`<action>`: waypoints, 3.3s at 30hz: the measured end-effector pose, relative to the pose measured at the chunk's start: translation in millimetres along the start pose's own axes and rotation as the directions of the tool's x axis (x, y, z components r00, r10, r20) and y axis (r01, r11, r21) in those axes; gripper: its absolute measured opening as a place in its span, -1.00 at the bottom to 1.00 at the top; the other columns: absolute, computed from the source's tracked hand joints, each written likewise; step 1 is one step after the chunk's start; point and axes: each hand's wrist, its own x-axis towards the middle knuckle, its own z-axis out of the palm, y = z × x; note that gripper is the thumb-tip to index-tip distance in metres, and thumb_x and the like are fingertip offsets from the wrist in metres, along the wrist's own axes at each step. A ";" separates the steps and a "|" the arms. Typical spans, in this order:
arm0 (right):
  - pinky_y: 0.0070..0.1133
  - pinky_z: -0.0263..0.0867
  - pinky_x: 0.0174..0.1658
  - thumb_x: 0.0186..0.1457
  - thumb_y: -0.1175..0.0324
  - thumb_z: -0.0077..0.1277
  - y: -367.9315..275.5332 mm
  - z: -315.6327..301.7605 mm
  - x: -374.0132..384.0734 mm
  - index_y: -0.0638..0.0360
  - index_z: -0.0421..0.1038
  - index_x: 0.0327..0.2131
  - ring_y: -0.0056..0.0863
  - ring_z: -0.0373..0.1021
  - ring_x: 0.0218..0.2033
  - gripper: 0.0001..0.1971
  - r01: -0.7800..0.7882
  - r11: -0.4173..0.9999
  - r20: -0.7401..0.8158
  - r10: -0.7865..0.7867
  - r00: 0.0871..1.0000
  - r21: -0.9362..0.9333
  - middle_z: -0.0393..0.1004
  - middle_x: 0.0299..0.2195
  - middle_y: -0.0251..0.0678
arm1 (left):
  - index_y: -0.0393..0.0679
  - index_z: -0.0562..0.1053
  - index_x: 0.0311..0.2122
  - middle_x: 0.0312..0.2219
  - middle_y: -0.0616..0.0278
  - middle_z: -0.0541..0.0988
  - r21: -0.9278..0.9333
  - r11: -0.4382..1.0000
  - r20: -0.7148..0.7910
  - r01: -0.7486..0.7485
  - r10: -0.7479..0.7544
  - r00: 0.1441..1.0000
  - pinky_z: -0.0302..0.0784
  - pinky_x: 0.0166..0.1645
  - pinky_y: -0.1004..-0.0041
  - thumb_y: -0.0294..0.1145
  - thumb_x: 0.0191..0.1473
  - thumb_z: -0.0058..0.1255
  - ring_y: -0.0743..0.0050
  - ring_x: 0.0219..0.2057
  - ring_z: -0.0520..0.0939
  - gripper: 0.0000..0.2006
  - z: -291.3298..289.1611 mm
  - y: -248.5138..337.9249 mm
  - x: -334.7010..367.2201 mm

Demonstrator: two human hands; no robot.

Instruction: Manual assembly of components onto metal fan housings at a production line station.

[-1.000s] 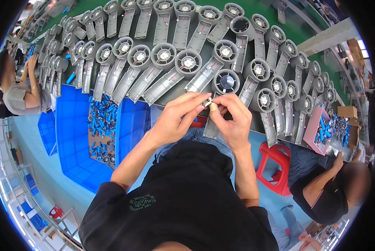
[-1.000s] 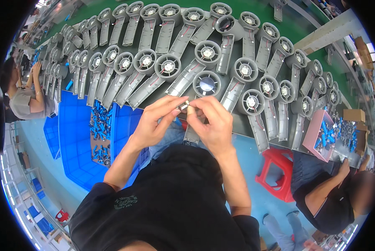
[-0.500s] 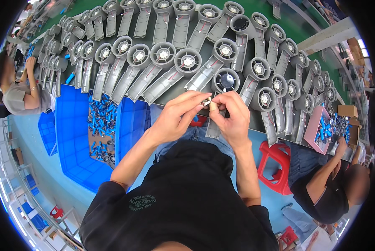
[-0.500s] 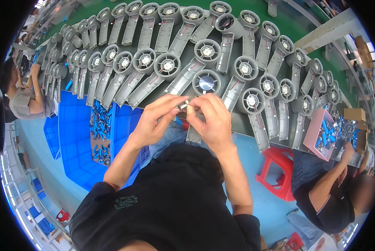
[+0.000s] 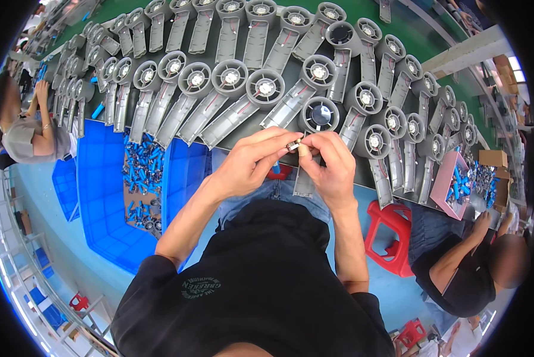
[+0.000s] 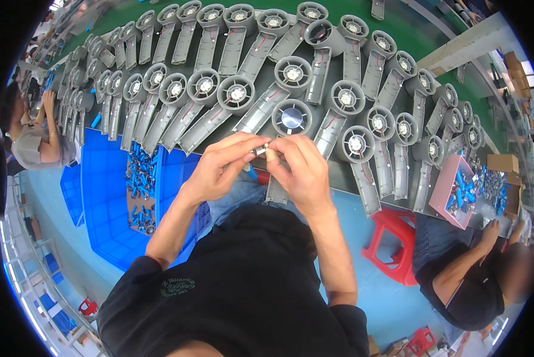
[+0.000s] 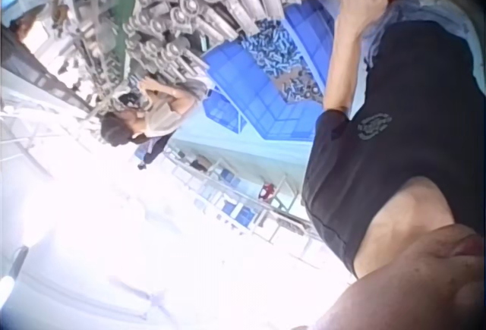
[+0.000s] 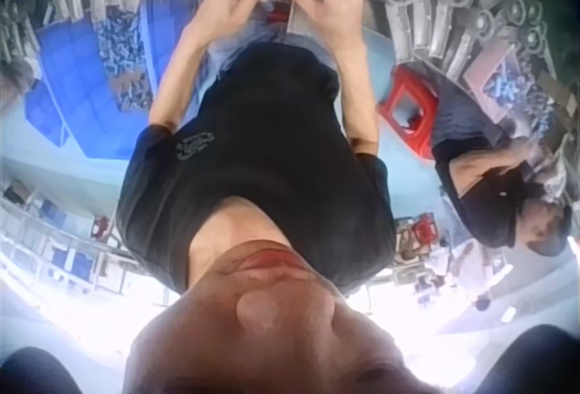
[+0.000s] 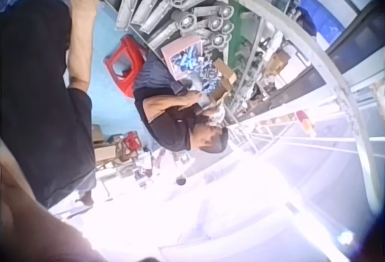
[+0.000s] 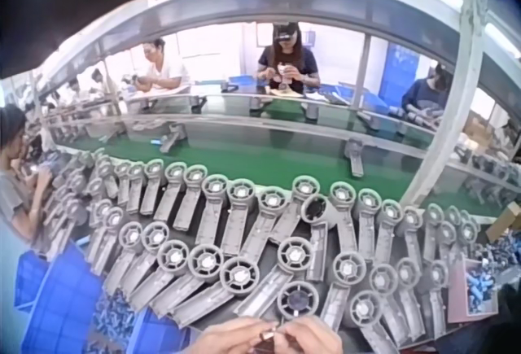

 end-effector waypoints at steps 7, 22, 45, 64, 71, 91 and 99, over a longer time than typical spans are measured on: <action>-0.66 0.27 -0.50 -0.03 0.60 0.25 -38.2 -13.7 -4.9 0.26 0.49 -0.34 -0.60 0.35 -0.55 -0.84 -0.230 0.962 -0.129 0.212 0.969 -0.146 0.46 -0.46 -0.31 | -0.29 0.46 0.08 -0.16 0.01 0.56 -0.130 0.980 -0.081 0.148 -0.160 0.984 0.50 -0.18 0.43 -0.58 0.22 -0.12 0.25 -0.21 0.60 -0.67 6.5 5.3 -2.7; -0.74 -0.05 -0.74 0.20 0.31 0.10 -69.2 -70.5 57.6 0.21 0.46 -0.47 -0.84 0.12 -0.78 -0.78 -0.675 0.738 0.192 0.660 0.726 0.013 0.24 -0.74 -0.59 | -0.21 0.42 0.02 -0.46 0.30 0.50 -0.501 0.865 -0.275 0.039 -0.201 0.940 0.37 -0.51 0.62 -0.34 0.39 -0.34 0.71 -0.65 0.46 -0.70 -40.4 58.9 85.1; -0.50 0.35 -0.40 0.18 -0.01 0.03 124.1 -5.4 307.5 0.34 0.54 -0.29 -0.45 0.47 -0.56 -0.52 -0.266 0.862 0.199 0.379 0.904 -0.433 0.50 -0.61 -0.24 | -0.23 0.53 -0.11 0.08 -0.04 0.46 0.576 0.744 -0.340 0.338 -0.159 0.927 0.33 0.17 0.02 -0.02 0.07 0.06 -0.05 0.19 0.36 -0.54 -170.5 -127.7 429.1; -0.67 0.27 -0.33 0.14 0.37 0.15 41.6 -333.2 -63.7 0.31 0.54 -0.25 -0.64 0.34 -0.44 -0.81 -0.794 0.396 -0.673 0.427 0.605 -0.462 0.46 -0.46 -0.35 | -0.15 0.39 0.16 0.00 0.08 0.56 0.543 0.810 0.060 -0.221 0.225 0.972 0.42 0.10 0.34 -0.19 0.08 0.18 0.29 -0.01 0.57 -0.45 -50.7 -22.5 407.6; -0.49 0.35 -0.26 0.11 0.36 0.13 95.6 -350.6 -49.8 0.24 0.57 -0.28 -0.34 0.42 -0.42 -0.83 -0.567 0.471 -0.564 0.165 0.809 -0.676 0.44 -0.40 -0.21 | -0.21 0.40 0.15 0.08 0.06 0.48 0.569 0.744 0.228 -0.351 0.268 0.936 0.24 0.26 0.29 -0.39 0.00 0.20 0.13 0.15 0.44 -0.45 -41.2 101.0 181.0; -0.61 0.31 0.01 0.13 0.61 0.11 22.3 -299.0 -19.6 0.36 0.44 -0.12 -0.58 0.39 -0.10 -0.77 -0.207 0.967 -0.717 0.039 0.696 -0.149 0.44 -0.10 -0.28 | -0.21 0.43 0.09 0.16 -0.08 0.35 0.631 0.763 -0.024 -0.139 0.198 0.980 0.28 0.23 0.16 -0.49 0.05 0.16 -0.10 0.18 0.37 -0.55 49.5 31.8 58.8; -0.53 0.34 -0.01 -0.14 0.69 0.23 -53.9 -155.3 7.3 0.34 0.46 -0.21 -0.41 0.42 -0.10 -0.67 0.053 0.985 -0.403 -0.115 0.908 -0.162 0.46 -0.15 -0.16 | -0.29 0.49 0.02 -0.01 -0.04 0.54 0.138 0.913 -0.139 -0.384 0.402 0.905 0.47 0.07 0.30 -0.63 -0.08 0.17 0.05 0.00 0.57 -0.55 65.8 102.2 70.5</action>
